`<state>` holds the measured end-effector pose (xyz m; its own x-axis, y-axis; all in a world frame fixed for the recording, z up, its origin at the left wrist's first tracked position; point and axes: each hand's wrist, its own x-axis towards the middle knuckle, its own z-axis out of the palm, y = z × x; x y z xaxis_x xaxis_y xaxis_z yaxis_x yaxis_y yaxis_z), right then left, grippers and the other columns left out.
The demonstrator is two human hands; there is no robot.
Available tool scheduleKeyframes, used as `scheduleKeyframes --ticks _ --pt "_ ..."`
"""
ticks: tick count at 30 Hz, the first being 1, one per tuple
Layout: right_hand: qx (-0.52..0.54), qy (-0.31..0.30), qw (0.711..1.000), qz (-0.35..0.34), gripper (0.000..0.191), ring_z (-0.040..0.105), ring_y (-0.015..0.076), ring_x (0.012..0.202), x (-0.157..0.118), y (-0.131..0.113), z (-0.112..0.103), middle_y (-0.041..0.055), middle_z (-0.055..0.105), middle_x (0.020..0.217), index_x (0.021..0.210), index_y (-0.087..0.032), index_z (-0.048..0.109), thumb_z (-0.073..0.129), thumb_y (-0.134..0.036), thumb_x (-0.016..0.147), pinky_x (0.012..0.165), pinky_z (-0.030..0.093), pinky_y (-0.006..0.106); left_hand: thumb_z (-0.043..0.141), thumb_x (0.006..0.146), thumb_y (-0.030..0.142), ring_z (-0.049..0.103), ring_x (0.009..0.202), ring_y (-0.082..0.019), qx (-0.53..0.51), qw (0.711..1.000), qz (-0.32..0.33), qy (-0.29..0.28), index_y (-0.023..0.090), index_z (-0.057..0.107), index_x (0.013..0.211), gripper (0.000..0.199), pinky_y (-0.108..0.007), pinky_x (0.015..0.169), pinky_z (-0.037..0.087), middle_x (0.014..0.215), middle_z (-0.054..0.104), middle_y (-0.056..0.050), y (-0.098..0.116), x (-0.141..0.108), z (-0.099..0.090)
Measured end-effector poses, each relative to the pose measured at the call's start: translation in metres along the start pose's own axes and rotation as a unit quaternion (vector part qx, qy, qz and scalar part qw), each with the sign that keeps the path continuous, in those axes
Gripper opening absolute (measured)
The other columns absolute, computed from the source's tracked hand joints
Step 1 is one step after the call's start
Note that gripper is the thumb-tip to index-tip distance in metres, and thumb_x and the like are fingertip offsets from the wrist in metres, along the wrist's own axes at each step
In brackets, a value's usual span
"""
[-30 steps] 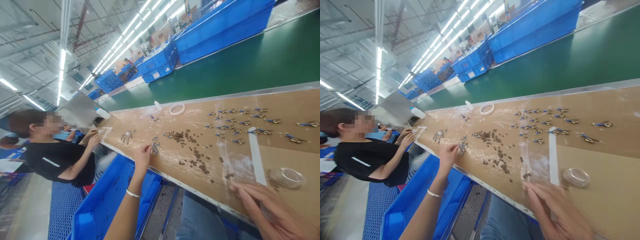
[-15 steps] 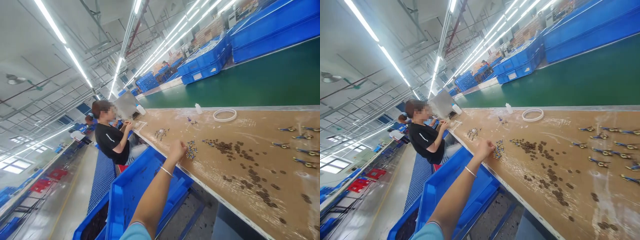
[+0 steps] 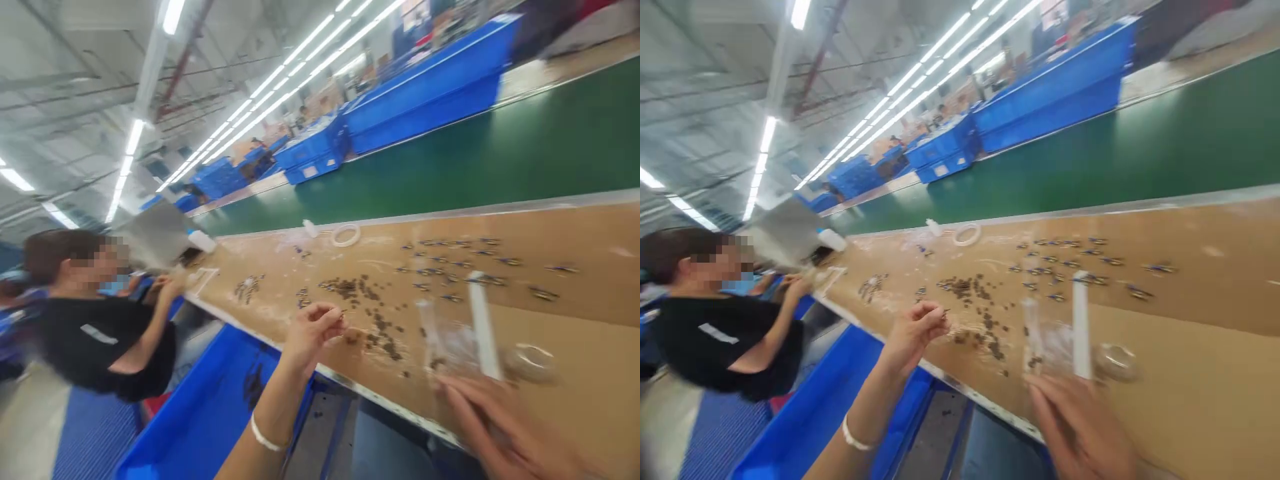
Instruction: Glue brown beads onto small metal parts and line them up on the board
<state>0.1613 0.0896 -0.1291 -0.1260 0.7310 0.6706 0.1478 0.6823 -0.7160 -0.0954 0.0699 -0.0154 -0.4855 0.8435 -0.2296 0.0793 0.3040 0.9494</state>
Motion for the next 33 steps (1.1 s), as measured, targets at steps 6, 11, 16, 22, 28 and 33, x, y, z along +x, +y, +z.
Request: scheduleKeyframes --ticks 6,11,16,22,28,33 --pt "-0.012 -0.006 1.000 -0.023 0.019 0.067 0.0148 0.073 0.035 -0.032 0.003 0.0021 0.071 0.084 0.103 -0.021 0.064 0.053 -0.010 0.093 0.071 0.052 0.030 0.091 0.058 0.031 0.067 0.061 -0.010 -0.209 0.972 -0.082 -0.071 0.014 0.071 0.076 0.032 -0.021 0.062 0.056 0.066 0.069 0.000 0.001 -0.021 0.075" --pt "-0.004 -0.023 1.000 -0.008 0.016 0.060 0.0137 0.070 0.029 -0.035 0.001 0.0012 0.066 0.078 0.097 -0.019 0.061 0.049 -0.009 0.095 0.069 0.045 0.031 0.094 0.052 0.032 0.066 0.057 -0.009 -0.173 0.978 -0.085 -0.080 0.013 0.076 0.074 0.034 -0.018 0.057 0.054 0.062 0.069 -0.001 0.010 -0.025 0.106" --pt "-0.009 -0.044 0.999 0.007 0.016 0.053 0.0142 0.071 0.025 -0.034 -0.004 0.0014 0.064 0.078 0.093 -0.017 0.060 0.045 -0.012 0.098 0.070 0.039 0.032 0.094 0.050 0.035 0.065 0.056 -0.009 -0.120 0.987 -0.062 -0.090 0.015 0.077 0.070 0.033 -0.017 0.056 0.053 0.061 0.069 0.000 0.012 -0.026 0.122" --pt "-0.025 -0.044 0.999 0.014 0.019 0.053 0.0151 0.072 0.023 -0.031 -0.002 0.0018 0.061 0.076 0.089 -0.016 0.060 0.044 -0.013 0.098 0.069 0.036 0.032 0.088 0.061 0.036 0.069 0.064 -0.013 0.007 0.996 0.007 -0.086 0.017 0.080 0.083 0.029 -0.021 0.064 0.056 0.067 0.074 -0.003 0.011 -0.026 0.132" --pt "-0.044 -0.027 0.999 -0.002 0.022 0.052 0.0154 0.073 0.023 -0.027 0.001 0.0024 0.061 0.074 0.078 -0.016 0.059 0.045 -0.012 0.096 0.067 0.034 0.032 0.077 0.073 0.032 0.070 0.065 -0.016 0.176 0.959 0.186 -0.121 0.021 0.079 0.083 0.015 -0.025 0.065 0.057 0.074 0.076 -0.002 0.022 -0.023 0.150" --pt "-0.075 0.015 0.997 -0.022 0.029 0.047 0.0159 0.068 0.024 -0.025 0.002 0.0027 0.058 0.069 0.070 -0.015 0.058 0.044 -0.014 0.095 0.065 0.034 0.032 0.066 0.084 0.028 0.072 0.081 -0.018 0.320 0.878 0.325 -0.142 0.024 0.078 0.087 0.013 -0.029 0.076 0.057 0.087 0.078 -0.002 0.029 -0.021 0.163"
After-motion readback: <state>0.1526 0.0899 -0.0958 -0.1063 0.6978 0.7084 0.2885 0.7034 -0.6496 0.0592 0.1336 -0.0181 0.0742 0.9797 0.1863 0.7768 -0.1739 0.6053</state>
